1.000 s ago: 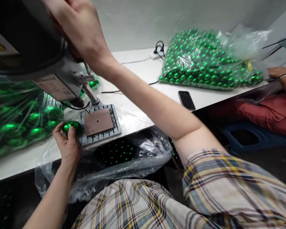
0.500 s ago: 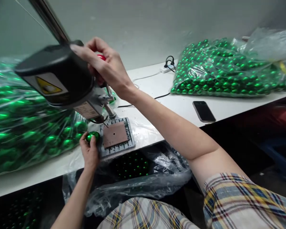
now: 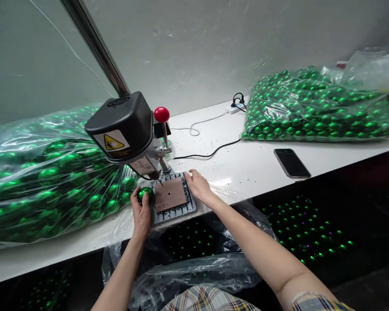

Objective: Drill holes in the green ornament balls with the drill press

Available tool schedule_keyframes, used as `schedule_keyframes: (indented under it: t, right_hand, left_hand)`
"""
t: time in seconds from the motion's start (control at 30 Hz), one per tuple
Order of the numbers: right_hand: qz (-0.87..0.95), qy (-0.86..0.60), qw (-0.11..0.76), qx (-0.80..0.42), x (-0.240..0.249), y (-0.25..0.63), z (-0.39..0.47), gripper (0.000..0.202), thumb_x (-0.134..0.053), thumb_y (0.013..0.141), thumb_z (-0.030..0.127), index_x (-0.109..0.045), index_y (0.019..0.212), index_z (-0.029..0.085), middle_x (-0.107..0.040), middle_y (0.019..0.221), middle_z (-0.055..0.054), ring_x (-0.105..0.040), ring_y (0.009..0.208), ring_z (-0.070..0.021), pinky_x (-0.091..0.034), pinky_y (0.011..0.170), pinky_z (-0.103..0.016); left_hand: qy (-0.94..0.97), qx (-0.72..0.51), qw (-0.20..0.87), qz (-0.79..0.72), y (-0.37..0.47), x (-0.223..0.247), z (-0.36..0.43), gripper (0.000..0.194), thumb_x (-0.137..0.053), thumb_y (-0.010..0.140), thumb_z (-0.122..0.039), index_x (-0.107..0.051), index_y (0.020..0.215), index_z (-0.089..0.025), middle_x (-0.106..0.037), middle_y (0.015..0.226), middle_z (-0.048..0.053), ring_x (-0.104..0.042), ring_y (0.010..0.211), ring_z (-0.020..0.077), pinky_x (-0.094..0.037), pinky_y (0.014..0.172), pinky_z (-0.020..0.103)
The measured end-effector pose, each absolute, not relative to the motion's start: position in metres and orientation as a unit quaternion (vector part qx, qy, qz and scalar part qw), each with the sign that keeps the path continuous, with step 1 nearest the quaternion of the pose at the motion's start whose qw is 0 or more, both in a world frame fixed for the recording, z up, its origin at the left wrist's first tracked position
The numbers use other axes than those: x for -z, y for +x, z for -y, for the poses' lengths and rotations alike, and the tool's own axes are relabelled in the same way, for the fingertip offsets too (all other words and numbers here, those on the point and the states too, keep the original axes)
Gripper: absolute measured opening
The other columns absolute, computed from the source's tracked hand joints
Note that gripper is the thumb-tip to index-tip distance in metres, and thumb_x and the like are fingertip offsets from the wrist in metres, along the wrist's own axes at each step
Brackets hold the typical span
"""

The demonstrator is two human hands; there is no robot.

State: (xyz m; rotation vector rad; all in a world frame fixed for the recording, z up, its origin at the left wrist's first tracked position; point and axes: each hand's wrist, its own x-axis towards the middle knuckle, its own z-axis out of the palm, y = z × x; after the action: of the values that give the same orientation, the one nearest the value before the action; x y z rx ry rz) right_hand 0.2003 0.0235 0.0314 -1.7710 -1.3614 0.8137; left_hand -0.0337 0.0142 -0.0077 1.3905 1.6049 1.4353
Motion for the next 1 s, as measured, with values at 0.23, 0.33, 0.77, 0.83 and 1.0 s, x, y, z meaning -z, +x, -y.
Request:
schedule_keyframes:
  t: [0.23,0.33,0.77,0.83,1.0]
  right_hand:
    - [0.541,-0.736,0.277,-0.298,-0.026,0.187,-0.038,0.04,-0.061,0.097,0.04,-0.06,0.13,0.017,-0.063,0.131,-0.011,-0.065,0.113,-0.0223,-0.057,0.096,-0.046]
    - [0.556,-0.736,0.251,-0.294,-0.024,0.187,-0.044,0.038,-0.061,0.097,0.04,-0.061,0.127,0.017,-0.063,0.129,-0.011,-0.065,0.112,-0.0215,-0.058,0.095,-0.045]
    - [0.559,-0.76,0.235,-0.232,-0.002,0.227,-0.059,0.038,-0.061,0.097,0.04,-0.061,0.127,0.017,-0.064,0.128,-0.01,-0.065,0.112,-0.0214,-0.058,0.095,-0.044]
    - [0.559,-0.762,0.238,-0.224,0.002,0.241,-0.063,0.037,-0.061,0.097,0.04,-0.061,0.127,0.017,-0.064,0.129,-0.01,-0.065,0.112,-0.0214,-0.058,0.096,-0.044]
    - [0.55,-0.77,0.252,-0.203,0.007,0.274,-0.073,0.037,-0.061,0.097,0.04,-0.062,0.127,0.017,-0.063,0.129,-0.011,-0.065,0.112,-0.0213,-0.058,0.096,-0.044]
  left_hand:
    - [0.493,-0.536,0.318,-0.607,-0.034,0.009,-0.014,0.059,-0.053,0.092,-0.064,-0.049,0.136,-0.025,-0.053,0.138,0.01,-0.05,0.13,0.0254,-0.035,0.117,0.04]
    - [0.486,-0.534,0.333,-0.606,-0.033,0.008,-0.013,0.059,-0.054,0.091,-0.066,-0.05,0.136,-0.027,-0.053,0.139,0.009,-0.051,0.131,0.0248,-0.036,0.117,0.038]
    - [0.479,-0.558,0.365,-0.571,0.016,0.019,-0.02,0.057,-0.056,0.092,-0.063,-0.05,0.136,-0.026,-0.056,0.138,0.008,-0.053,0.13,0.0233,-0.035,0.118,0.039]
    - [0.477,-0.554,0.367,-0.575,0.03,0.019,-0.02,0.056,-0.054,0.094,-0.062,-0.05,0.136,-0.027,-0.056,0.138,0.008,-0.054,0.129,0.0231,-0.036,0.117,0.039]
    - [0.478,-0.543,0.377,-0.579,0.066,0.016,-0.023,0.055,-0.052,0.096,-0.059,-0.046,0.141,-0.028,-0.056,0.141,0.009,-0.053,0.132,0.025,-0.037,0.117,0.04]
